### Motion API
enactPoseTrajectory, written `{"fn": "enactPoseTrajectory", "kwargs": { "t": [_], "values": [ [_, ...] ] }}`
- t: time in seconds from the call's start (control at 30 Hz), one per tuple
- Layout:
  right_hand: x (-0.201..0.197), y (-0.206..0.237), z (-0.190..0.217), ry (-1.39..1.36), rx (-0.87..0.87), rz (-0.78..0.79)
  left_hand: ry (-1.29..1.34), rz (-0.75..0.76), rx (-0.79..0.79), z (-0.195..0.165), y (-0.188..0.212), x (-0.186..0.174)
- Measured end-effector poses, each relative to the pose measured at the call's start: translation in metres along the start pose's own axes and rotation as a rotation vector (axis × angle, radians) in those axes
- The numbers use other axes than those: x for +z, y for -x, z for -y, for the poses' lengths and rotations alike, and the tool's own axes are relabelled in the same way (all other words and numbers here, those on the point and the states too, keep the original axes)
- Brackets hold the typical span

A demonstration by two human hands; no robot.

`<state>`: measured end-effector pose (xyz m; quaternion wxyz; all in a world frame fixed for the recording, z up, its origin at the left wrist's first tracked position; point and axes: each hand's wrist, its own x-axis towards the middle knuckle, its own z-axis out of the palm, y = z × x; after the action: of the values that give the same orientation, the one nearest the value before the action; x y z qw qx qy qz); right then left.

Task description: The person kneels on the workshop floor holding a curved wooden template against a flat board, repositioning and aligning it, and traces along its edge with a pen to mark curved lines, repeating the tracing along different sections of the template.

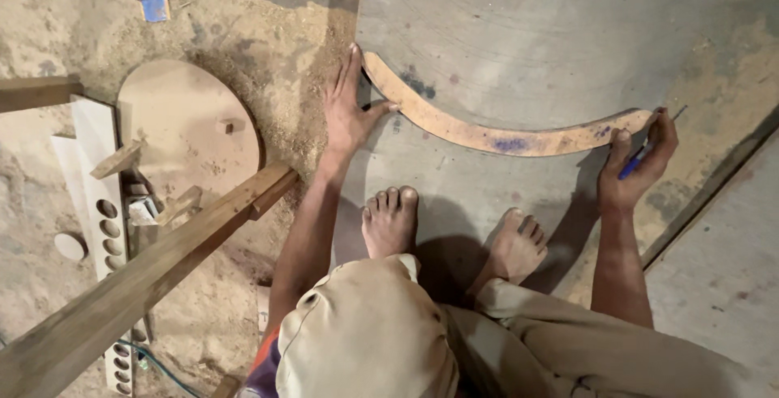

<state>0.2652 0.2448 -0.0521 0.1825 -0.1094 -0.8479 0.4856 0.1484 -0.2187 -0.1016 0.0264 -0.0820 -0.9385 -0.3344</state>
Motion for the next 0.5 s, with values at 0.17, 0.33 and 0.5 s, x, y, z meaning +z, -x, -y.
{"fn": "enactPoseTrajectory", "kwargs": {
  "t": [0.17,0.33,0.5],
  "values": [
    [-0.003,0.001,-0.002,0.028,0.014,0.005,0.06,-0.033,0.049,0.0,-0.002,-0.002],
    [-0.003,0.002,-0.005,-0.016,-0.02,0.014,0.084,-0.015,0.061,0.001,-0.003,-0.001],
    [-0.006,0.003,-0.014,0.025,0.029,-0.012,0.184,0.052,-0.035,-0.003,0.001,-0.007]
  ]
}}
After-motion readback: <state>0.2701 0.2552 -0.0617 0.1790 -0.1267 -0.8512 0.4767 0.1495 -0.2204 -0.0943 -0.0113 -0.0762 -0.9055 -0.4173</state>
